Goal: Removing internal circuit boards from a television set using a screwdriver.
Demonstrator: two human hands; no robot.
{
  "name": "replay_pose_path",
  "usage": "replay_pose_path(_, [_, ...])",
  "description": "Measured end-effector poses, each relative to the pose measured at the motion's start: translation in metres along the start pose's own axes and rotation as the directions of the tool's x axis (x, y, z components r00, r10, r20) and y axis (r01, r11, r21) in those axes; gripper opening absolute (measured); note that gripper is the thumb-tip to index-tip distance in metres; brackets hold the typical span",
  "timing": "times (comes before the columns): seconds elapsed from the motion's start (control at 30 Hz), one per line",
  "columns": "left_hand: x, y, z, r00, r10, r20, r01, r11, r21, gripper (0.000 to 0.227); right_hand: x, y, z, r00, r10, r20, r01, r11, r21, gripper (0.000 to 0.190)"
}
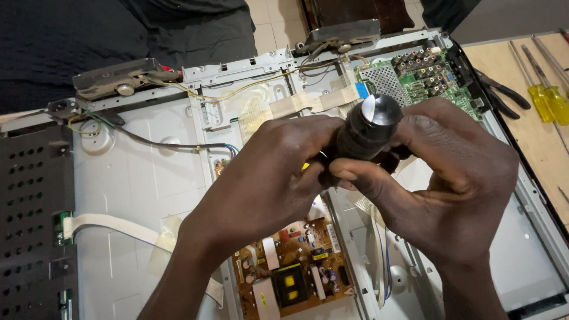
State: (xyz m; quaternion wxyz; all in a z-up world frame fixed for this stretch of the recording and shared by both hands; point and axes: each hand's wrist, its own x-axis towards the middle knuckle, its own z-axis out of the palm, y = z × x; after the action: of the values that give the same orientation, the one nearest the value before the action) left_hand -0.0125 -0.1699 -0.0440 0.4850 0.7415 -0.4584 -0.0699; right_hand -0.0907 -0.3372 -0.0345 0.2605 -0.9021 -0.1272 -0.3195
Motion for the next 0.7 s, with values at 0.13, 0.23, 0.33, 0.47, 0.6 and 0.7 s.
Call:
replay_pose_path(0.13, [0.000, 0.001, -0.001, 1.000, 0.011, 0.003, -0.011, 1.000, -0.001, 0.017, 0.000, 0.003, 0.000, 0.999, -0.030, 0.012, 0.030, 0.999, -0.020, 0.035])
replay_pose_path(0.23, [0.001, 0.002, -0.002, 1.000, -0.016, 0.004, 0.016, 1.000, -0.022, 0.020, -0.001, 0.007, 0.000, 0.999, -0.046, 0.025, 0.047, 0.998, -0.036, 0.036])
replay_pose_path(0.33, [-0.001, 0.002, -0.005, 0.999, -0.033, -0.005, 0.033, 0.999, -0.029, 0.025, 0.002, 0.005, -0.005, 0.997, -0.032, 0.077, 0.032, 1.000, 0.001, 0.041])
replay_pose_path(0.47, [-0.003, 0.006, -0.005, 0.999, -0.053, -0.008, 0.052, 0.997, -0.059, 0.028, 0.008, 0.001, -0.010, 0.989, 0.019, 0.147, -0.036, 0.993, 0.115, 0.041])
replay_pose_path(0.6, [-0.002, 0.005, -0.003, 0.999, -0.041, 0.000, 0.041, 0.999, -0.022, 0.017, 0.007, 0.003, -0.010, 0.990, 0.027, 0.141, -0.043, 0.992, 0.115, 0.044])
replay_pose_path(0.7, [0.000, 0.004, 0.001, 1.000, 0.002, 0.001, -0.002, 1.000, -0.005, 0.011, 0.004, 0.006, -0.009, 0.995, -0.017, 0.099, 0.012, 0.999, 0.049, 0.046])
